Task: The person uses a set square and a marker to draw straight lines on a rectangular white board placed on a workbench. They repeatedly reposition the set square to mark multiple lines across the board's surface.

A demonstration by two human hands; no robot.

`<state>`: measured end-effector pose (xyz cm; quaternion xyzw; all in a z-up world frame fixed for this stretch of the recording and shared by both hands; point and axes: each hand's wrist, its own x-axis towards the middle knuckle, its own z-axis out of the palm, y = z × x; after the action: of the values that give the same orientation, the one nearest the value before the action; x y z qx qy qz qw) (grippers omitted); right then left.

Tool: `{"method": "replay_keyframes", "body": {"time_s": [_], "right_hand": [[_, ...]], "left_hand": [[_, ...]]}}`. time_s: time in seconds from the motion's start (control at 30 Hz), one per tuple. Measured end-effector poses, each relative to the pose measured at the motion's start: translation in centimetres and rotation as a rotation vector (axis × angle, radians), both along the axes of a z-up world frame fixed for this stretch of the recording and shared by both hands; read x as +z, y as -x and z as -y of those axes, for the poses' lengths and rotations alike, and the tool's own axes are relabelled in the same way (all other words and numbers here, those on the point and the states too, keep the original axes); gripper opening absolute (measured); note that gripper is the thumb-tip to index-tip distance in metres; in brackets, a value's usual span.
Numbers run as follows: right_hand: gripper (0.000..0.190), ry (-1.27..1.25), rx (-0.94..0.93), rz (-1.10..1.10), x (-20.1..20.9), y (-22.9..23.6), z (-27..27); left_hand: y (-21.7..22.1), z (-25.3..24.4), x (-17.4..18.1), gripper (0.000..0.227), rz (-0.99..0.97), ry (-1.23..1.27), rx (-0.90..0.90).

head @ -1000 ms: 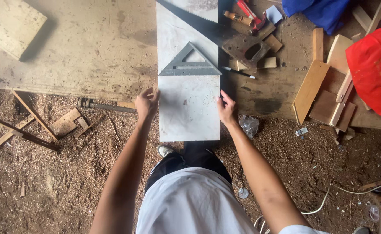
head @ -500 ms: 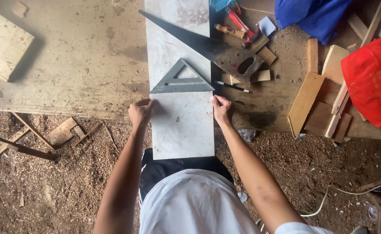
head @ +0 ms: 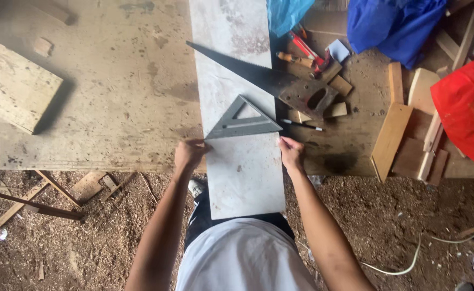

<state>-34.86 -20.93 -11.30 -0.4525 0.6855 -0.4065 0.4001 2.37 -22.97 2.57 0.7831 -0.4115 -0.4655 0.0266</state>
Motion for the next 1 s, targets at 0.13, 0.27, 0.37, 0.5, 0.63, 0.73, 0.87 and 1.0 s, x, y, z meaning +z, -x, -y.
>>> {"method": "replay_keyframes", "body": {"time_s": [0.13,0.27,0.37,0.5,0.63,0.73,0.87,1.0], "right_hand": [[0.033,-0.074,-0.020,0.064,0.2,0.2,-0.3],[0.058,-0.057,0.043,0.104,1.4,-0.1,0.7],[0.062,-0.122,0.079,0.113,2.9,0.0,0.3],[0.062,-0.099,0.109,0.139,4.6,-0.9,1.1],[0.055,-0.102,0.176,0.021,6.6,-1.1,1.1],[0.053,-0.153,0.161,0.038,7.5,-1.2,1.2],[0.046,-0.156,0.148,-0.013,7.1,-1.2,1.3],[0.044,-0.055,0.152,0.080,6.0,-1.0,1.3]], "left_hand": [[-0.3,-0.1,-0.1,0.037,-0.075,0.058,0.034],[-0.5,0.2,0.0,0.027,-0.048,0.039,0.003],[-0.2,-0.1,-0.4,0.022,-0.043,0.044,-0.008],[-0.4,0.1,-1.1,0.020,-0.051,0.053,0.013],[-0.3,-0.1,-1.4,0.029,-0.057,0.090,0.040],[0.0,0.2,-0.8,0.043,-0.035,0.070,0.044],[0.3,0.5,0.1,0.037,-0.002,0.041,-0.013],[0.3,0.5,0.4,0.035,0.008,0.060,-0.039]]}}
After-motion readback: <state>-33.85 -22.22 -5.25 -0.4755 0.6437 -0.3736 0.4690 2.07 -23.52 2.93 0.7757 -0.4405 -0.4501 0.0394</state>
